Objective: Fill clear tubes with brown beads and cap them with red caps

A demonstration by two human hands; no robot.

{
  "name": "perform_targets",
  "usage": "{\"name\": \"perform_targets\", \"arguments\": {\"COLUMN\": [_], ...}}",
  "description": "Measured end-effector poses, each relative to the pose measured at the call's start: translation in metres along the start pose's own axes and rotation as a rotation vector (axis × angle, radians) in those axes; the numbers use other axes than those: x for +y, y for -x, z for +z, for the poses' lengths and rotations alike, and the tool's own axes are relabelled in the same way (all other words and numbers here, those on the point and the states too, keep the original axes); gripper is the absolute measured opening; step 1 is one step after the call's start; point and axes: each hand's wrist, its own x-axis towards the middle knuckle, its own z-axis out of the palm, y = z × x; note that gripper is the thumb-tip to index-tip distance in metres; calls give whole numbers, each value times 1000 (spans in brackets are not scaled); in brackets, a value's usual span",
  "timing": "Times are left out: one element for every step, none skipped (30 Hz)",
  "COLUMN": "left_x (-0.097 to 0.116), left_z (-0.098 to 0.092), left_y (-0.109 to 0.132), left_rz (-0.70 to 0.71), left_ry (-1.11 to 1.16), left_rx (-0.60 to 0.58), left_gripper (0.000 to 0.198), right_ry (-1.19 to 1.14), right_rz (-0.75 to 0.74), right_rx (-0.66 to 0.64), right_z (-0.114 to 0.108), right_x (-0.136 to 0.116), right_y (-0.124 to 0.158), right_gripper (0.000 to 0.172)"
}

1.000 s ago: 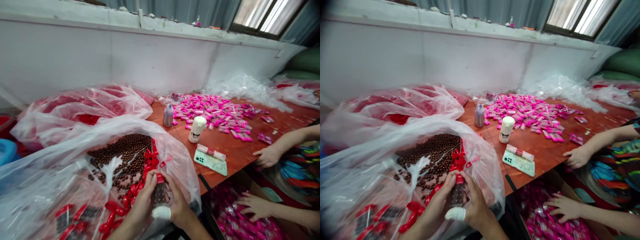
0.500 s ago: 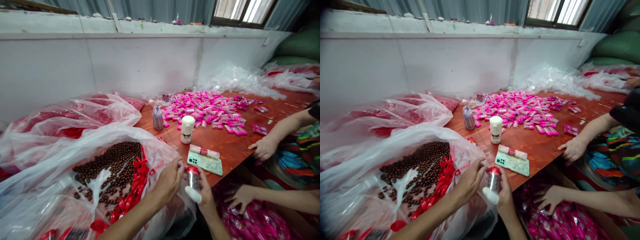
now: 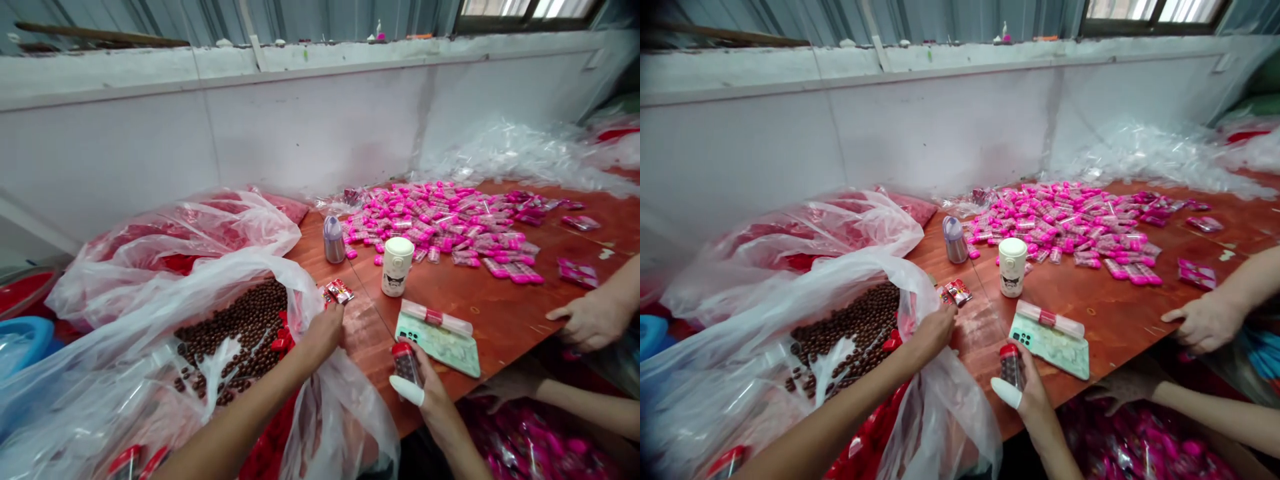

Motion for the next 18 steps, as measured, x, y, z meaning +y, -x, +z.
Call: {"name": "perform_targets", "arguments": {"left_x": [-3,-6,-11,-16,-21,-26,-31,-36,-40,-43,-45,-48,-50,-52,-54,-56,-57,-59], "left_z": [-2,-5,-7,-9,-10,-11,-11,-11,-11,-11,-10,-10,-9,-9,-8,-7,-5,-3], "left_y": [-11,-21,-30,-38,-43,-47,-49,-49,-48,-46,-44,-43,-41,-40,-39,-38,-37,-36], "left_rz": [-24,-52,-80,-108,-135,-161,-183,-199,-205,-203,-193,-179,-164,-150,-137,-127,-118,-112], "left_ry": [7,11,15,17,19,22,27,35,46,61,79,100,122,147,174,204,237,281], "left_rx": [25,48,64,72,73,69,62,55,49,42,37,31,24,18,14,11,11,10], "left_gripper": [27,27,24,20,16,13,11,10,10,10,9,9,10,11,12,13,13,12], "right_ry": [-9,-15,-15,-12,-6,1,8,16,24,34,49,68,91,116,143,173,212,252], "right_rz": [-10,-23,-38,-51,-60,-66,-69,-68,-64,-59,-55,-54,-55,-57,-59,-60,-67,-76], "right_rx": [-12,-21,-25,-29,-29,-27,-25,-26,-29,-37,-50,-63,-75,-84,-95,-107,-111,-111], "right_z": [6,11,15,19,21,23,24,25,25,26,28,29,31,33,35,37,40,42], "right_x": [0,1,3,5,7,10,13,15,17,17,17,17,16,15,13,12,11,11], "right_y": [-4,-7,-10,-12,-13,-14,-14,-14,-14,-14,-14,-15,-17,-20,-24,-28,-32,-37], "right_gripper": [69,71,73,75,76,77,78,78,78,78,78,77,76,76,77,78,79,79]}}
